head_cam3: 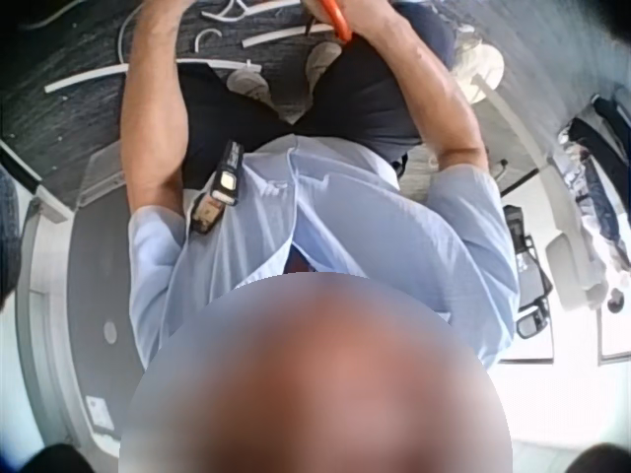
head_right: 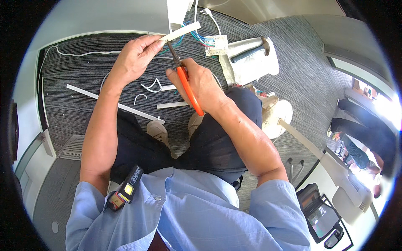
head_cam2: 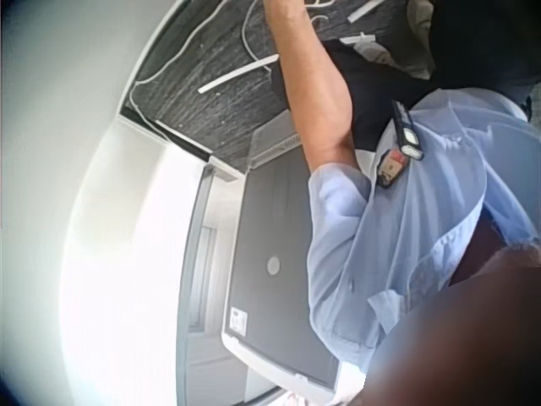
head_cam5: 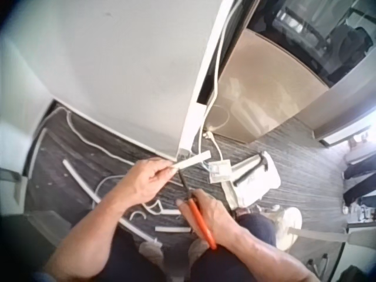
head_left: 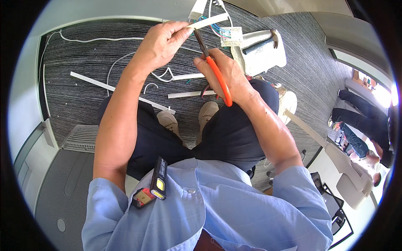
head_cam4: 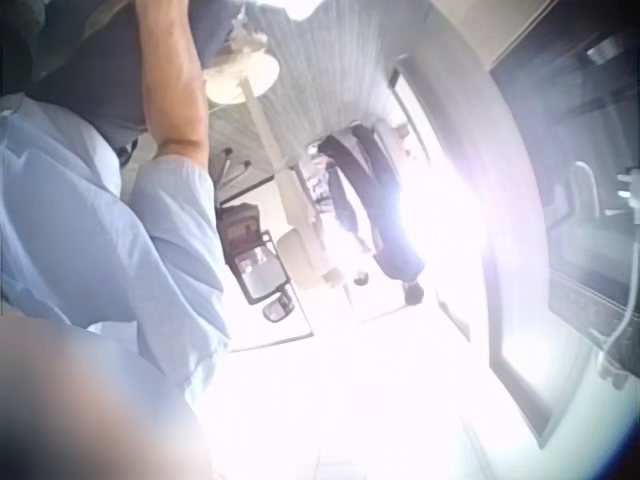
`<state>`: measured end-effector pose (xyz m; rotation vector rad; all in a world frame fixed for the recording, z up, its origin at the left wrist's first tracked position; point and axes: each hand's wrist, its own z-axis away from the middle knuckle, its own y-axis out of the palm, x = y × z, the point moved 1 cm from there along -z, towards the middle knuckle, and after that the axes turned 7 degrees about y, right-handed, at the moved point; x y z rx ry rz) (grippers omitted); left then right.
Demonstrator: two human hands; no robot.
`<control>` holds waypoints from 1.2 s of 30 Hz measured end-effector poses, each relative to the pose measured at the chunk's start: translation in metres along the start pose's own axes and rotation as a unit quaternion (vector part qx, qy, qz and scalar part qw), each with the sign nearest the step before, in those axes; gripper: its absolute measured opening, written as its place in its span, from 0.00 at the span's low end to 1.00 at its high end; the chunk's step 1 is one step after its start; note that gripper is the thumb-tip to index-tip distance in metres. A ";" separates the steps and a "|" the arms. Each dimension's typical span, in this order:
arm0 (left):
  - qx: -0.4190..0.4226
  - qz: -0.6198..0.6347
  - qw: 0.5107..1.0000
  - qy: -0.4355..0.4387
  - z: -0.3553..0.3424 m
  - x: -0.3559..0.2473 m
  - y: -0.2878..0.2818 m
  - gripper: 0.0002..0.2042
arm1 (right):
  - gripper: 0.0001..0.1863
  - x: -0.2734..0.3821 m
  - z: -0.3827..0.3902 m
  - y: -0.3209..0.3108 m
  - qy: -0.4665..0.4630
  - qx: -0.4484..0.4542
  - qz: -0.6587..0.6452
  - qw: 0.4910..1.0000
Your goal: The person kneels on the floor and installs a white electrical outlet into a wall box. They use a power drill to secure the outlet, cut a plastic cable cover with scissors, and tuck wires into the box.
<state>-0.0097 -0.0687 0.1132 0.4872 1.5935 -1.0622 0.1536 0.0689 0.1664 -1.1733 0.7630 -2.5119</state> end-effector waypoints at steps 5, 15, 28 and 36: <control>-0.028 -0.033 0.998 0.045 -0.002 0.001 0.002 0.16 | 0.23 0.002 0.000 0.007 0.024 -0.028 0.008 0.999; 0.052 -0.019 0.998 -0.023 0.000 -0.009 -0.016 0.18 | 0.22 0.002 0.002 0.002 0.021 -0.013 -0.016 1.000; 0.033 -0.072 0.996 -0.035 -0.005 0.006 -0.017 0.29 | 0.24 0.008 0.002 -0.019 0.103 0.143 -0.115 0.978; 0.002 0.053 0.988 -0.145 -0.006 0.003 -0.002 0.31 | 0.26 0.005 0.001 -0.008 0.097 0.114 -0.083 0.985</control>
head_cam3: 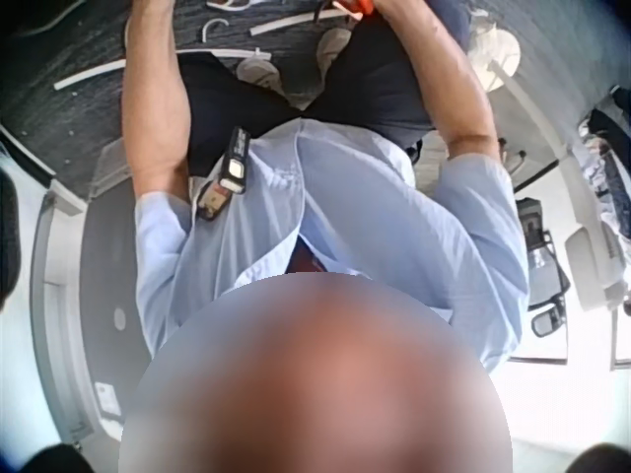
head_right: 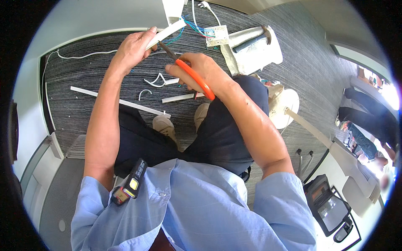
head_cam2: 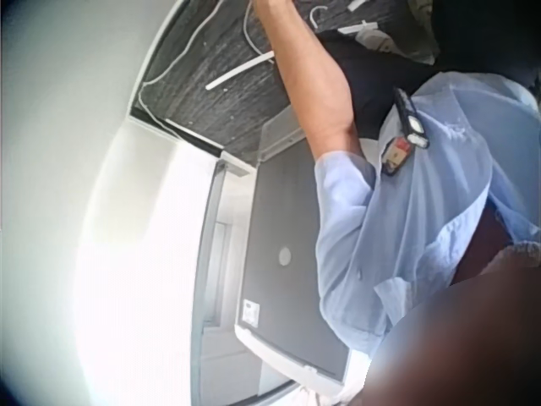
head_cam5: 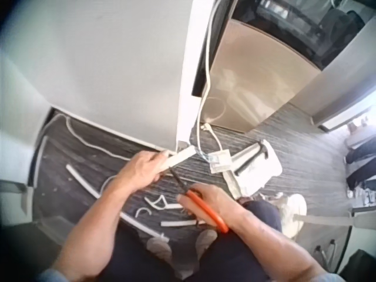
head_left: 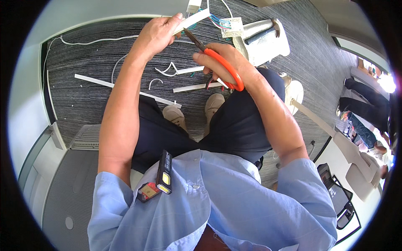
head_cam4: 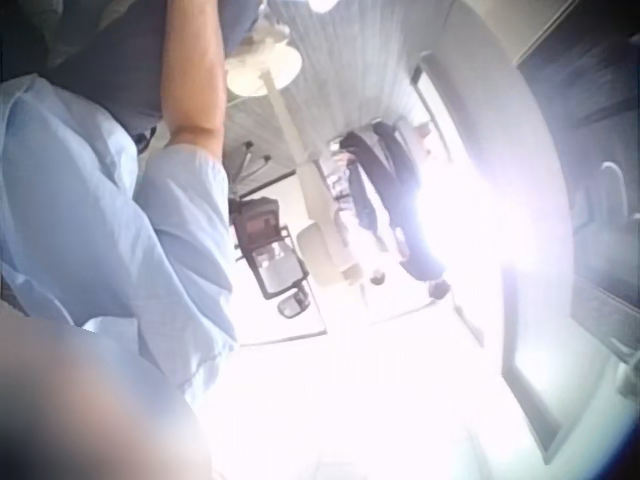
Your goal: The person kneels on the floor and installs a white electrical outlet into a wall box. They use a power drill to secure the outlet, cut a plastic cable cover with scissors, and tuck wires into the box.
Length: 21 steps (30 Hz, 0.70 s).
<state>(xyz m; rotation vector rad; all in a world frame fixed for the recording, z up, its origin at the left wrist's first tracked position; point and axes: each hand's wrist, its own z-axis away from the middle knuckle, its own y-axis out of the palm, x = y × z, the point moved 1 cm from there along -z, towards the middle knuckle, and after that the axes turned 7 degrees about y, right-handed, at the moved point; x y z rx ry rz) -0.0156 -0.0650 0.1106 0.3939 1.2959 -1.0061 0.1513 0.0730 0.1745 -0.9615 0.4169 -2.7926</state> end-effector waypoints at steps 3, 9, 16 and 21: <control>-0.004 0.078 0.997 -0.018 -0.001 -0.001 0.001 0.30 | 0.27 0.000 -0.004 -0.001 -0.001 0.003 -0.004 1.000; 0.065 0.130 0.986 -0.081 0.002 -0.003 -0.001 0.30 | 0.30 -0.005 -0.006 0.000 -0.037 -0.023 0.023 0.999; 0.083 0.126 0.986 -0.073 0.003 -0.006 0.001 0.32 | 0.27 -0.008 -0.008 0.004 -0.091 -0.075 0.059 0.991; 0.089 0.138 0.983 -0.077 0.004 -0.009 -0.002 0.32 | 0.26 -0.005 -0.004 0.001 -0.070 -0.086 0.079 0.991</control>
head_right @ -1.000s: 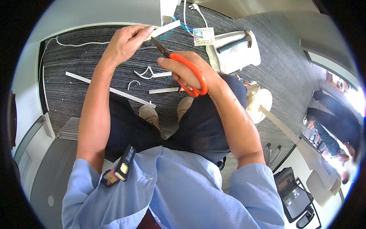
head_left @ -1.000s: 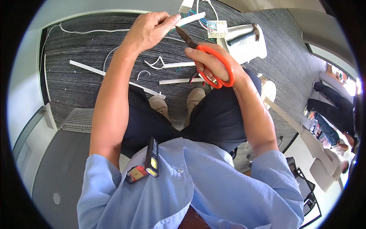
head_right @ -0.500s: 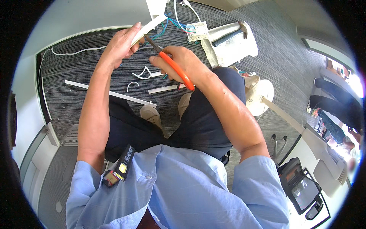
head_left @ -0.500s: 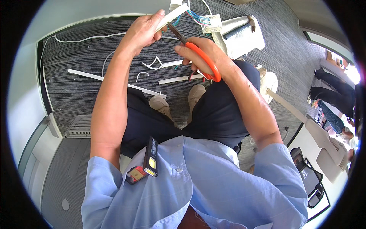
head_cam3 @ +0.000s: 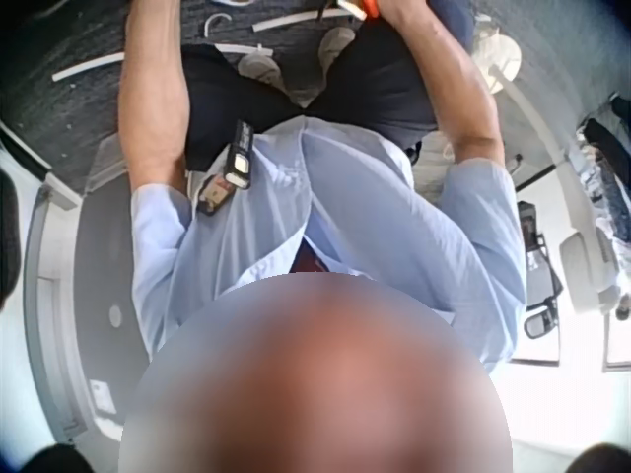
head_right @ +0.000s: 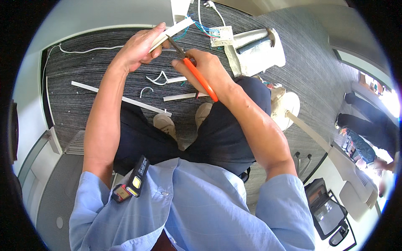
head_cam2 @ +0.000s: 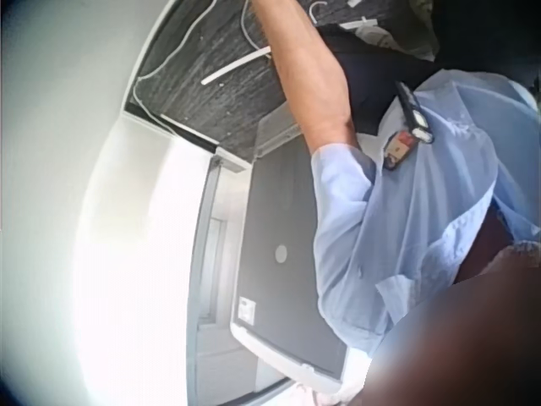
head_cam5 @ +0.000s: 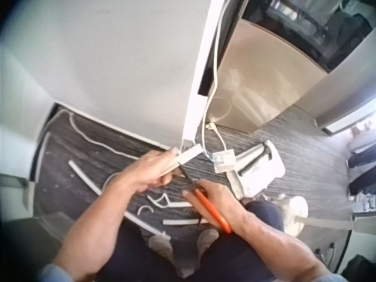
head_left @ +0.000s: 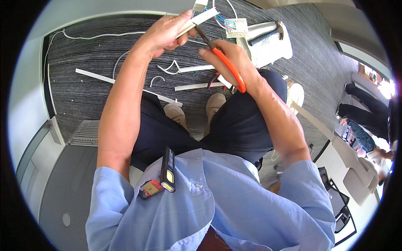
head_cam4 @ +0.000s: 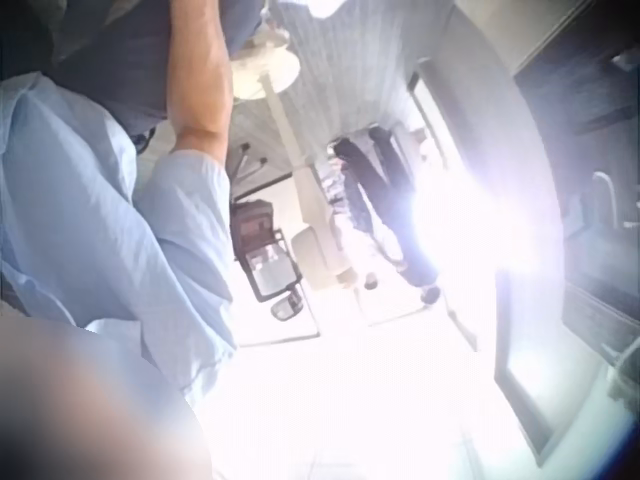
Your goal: The person kneels on the floor and installs a white electrical outlet into a wall box. They use a power drill to secure the outlet, cut a plastic cable cover with scissors, and tuck wires into the box.
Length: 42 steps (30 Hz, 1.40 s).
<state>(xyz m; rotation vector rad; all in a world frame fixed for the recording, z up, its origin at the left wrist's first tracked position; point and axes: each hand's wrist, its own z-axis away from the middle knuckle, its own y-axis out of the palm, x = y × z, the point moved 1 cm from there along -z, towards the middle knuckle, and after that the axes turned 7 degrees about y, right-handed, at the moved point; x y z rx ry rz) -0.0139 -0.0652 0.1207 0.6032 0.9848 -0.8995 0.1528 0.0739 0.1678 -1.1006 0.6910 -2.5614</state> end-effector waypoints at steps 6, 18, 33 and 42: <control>0.001 0.005 1.000 -0.009 0.002 -0.003 0.001 0.33 | 0.26 0.002 0.003 -0.002 -0.030 0.000 -0.026 0.999; -0.018 -0.012 0.999 -0.044 0.001 0.003 0.006 0.40 | 0.24 -0.005 -0.006 0.009 -0.062 -0.012 -0.006 0.998; 0.007 -0.299 0.949 -0.100 -0.012 0.038 -0.025 0.16 | 0.37 -0.031 -0.018 0.010 0.027 0.094 0.200 0.975; -0.061 -0.280 0.950 -0.123 -0.023 0.049 0.006 0.20 | 0.28 -0.086 -0.075 -0.033 0.167 0.333 0.342 0.863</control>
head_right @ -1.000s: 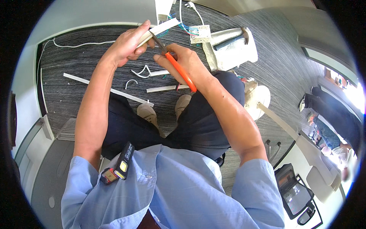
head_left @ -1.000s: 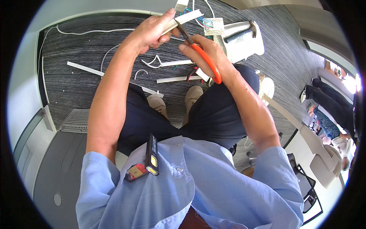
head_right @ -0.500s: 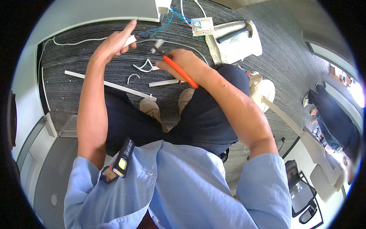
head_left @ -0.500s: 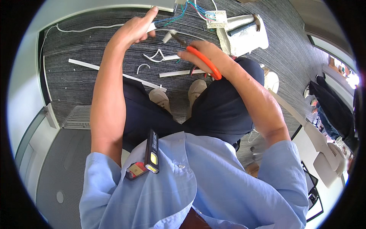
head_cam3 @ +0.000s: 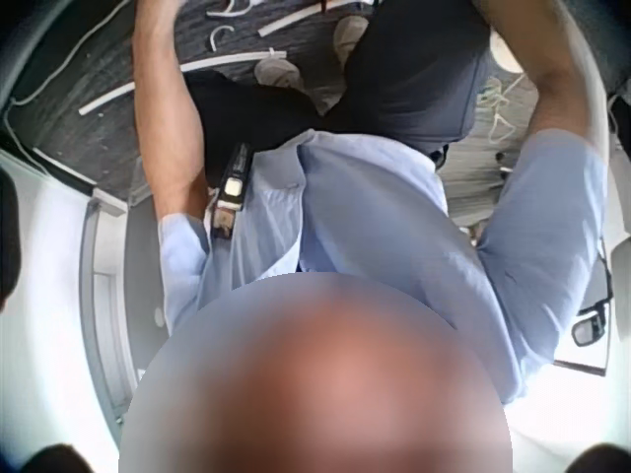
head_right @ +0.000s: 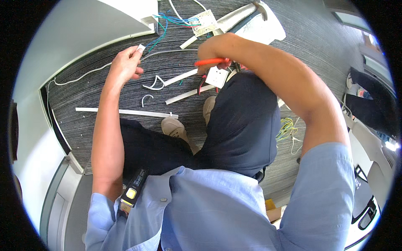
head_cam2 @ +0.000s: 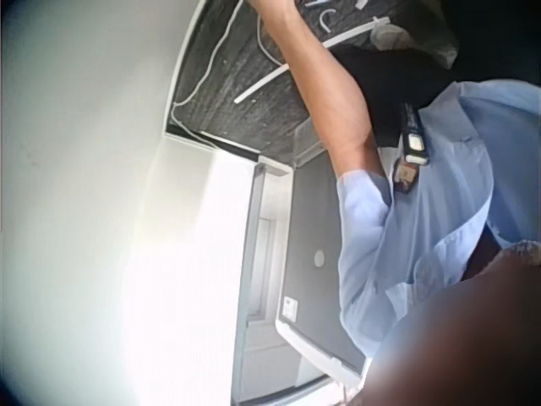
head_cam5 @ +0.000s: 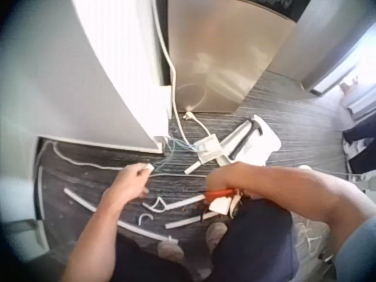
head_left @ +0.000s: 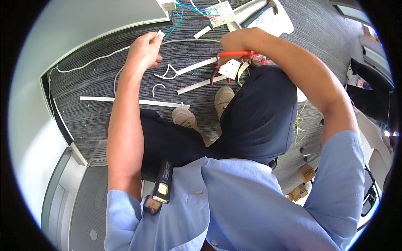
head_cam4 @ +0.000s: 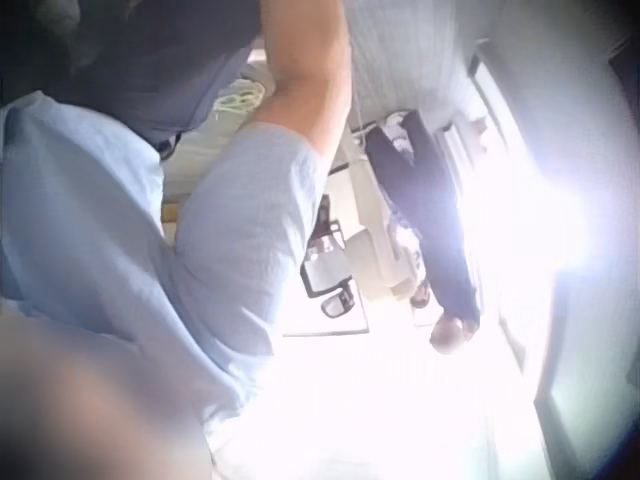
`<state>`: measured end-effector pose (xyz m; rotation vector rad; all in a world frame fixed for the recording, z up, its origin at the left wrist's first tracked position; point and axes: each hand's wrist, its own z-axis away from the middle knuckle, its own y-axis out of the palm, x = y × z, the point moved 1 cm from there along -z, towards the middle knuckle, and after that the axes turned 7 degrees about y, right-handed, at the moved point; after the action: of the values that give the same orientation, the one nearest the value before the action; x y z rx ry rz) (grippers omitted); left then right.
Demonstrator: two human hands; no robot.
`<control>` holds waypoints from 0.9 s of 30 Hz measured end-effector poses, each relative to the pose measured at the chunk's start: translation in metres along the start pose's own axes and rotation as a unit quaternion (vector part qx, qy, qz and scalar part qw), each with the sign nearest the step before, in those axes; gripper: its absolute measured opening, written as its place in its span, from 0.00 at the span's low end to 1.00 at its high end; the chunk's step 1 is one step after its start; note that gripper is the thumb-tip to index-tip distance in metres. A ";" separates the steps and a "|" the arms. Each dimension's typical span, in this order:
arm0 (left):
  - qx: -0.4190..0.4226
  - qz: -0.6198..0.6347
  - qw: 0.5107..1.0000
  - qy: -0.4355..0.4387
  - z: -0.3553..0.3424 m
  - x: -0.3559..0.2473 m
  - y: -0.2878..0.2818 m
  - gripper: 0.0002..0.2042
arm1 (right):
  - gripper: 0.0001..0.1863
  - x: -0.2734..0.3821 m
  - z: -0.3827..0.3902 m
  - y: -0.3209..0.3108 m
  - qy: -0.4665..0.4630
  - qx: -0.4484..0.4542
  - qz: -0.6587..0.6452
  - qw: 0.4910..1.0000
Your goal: The person kneels on the floor and installs a white electrical outlet into a wall box. They use a power drill to secure the outlet, cut a plastic cable cover with scissors, and tuck wires into the box.
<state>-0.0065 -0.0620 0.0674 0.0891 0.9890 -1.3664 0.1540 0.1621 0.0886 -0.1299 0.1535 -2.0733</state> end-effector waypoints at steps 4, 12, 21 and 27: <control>-0.072 -0.130 0.988 0.052 -0.012 0.014 0.010 0.20 | 0.26 -0.041 -0.086 0.041 -0.062 -0.236 -0.039 0.969; -0.143 -0.151 0.976 0.070 -0.075 0.031 0.038 0.17 | 0.24 -0.052 -0.211 0.129 -0.004 -0.500 -0.262 0.826; -0.268 -0.207 0.940 0.044 -0.105 0.008 0.077 0.21 | 0.14 -0.035 -0.183 0.084 0.013 -0.357 -0.164 0.920; -0.208 -0.053 0.976 0.028 -0.106 0.016 0.069 0.17 | 0.23 -0.035 -0.177 0.078 -0.019 -0.327 -0.178 0.928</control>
<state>-0.0067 0.0053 -0.0411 -0.2446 1.3239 -1.2299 0.2102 0.1651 -0.0998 -0.6439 0.8512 -2.2984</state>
